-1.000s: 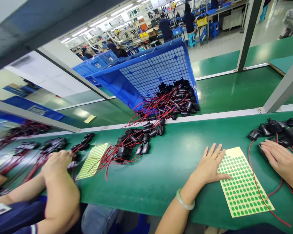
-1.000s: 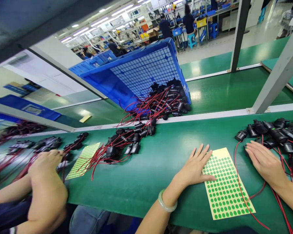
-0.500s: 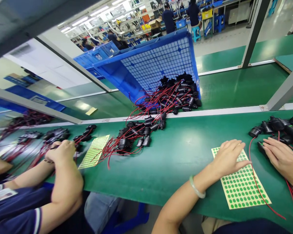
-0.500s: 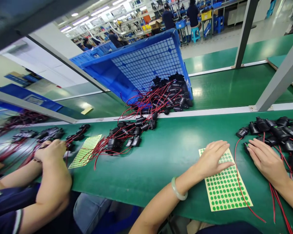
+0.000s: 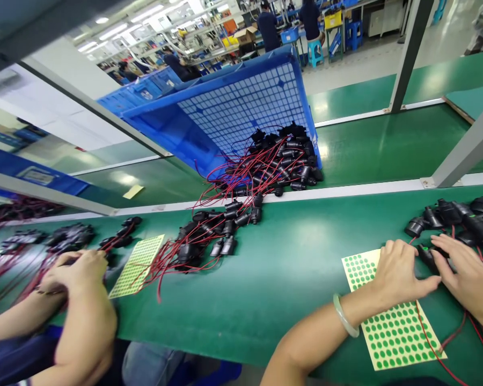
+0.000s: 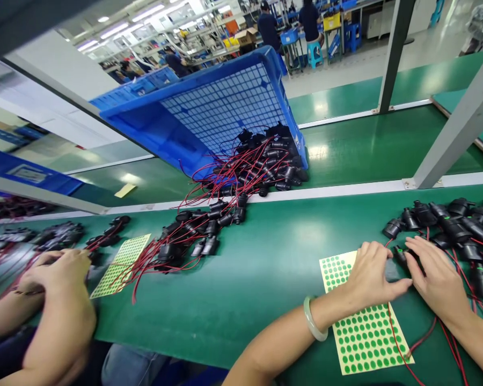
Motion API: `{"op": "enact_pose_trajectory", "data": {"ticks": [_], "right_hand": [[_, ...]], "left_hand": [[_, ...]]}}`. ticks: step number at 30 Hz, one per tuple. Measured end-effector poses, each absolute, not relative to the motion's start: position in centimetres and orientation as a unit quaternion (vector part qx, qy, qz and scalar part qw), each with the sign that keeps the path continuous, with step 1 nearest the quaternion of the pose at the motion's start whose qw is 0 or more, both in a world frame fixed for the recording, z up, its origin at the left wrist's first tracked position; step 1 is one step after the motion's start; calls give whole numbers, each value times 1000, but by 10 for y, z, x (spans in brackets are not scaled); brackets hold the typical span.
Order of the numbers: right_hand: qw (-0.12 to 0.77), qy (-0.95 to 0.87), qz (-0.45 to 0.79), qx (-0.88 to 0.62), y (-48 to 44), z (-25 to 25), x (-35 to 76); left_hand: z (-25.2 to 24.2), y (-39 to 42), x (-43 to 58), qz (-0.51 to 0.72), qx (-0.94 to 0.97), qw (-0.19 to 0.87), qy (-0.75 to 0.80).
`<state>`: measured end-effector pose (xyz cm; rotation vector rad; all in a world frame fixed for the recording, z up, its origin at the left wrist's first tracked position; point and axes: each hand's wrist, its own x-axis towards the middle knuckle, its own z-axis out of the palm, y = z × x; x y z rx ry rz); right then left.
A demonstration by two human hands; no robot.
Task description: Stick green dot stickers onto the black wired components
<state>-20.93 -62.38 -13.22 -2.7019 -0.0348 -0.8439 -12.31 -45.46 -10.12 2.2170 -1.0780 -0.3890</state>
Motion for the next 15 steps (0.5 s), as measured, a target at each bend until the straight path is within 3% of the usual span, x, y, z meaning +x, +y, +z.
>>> {"op": "enact_pose_trajectory", "data": {"ticks": [9, 15], "right_hand": [[71, -85, -165, -980, -648, -134, -217], [132, -82, -228, -961, -648, -120, -222]], "left_hand": [[-95, -455, -127, -193, 830, 339, -398], [-89, -455, -132, -228, 791, 487, -292]]}}
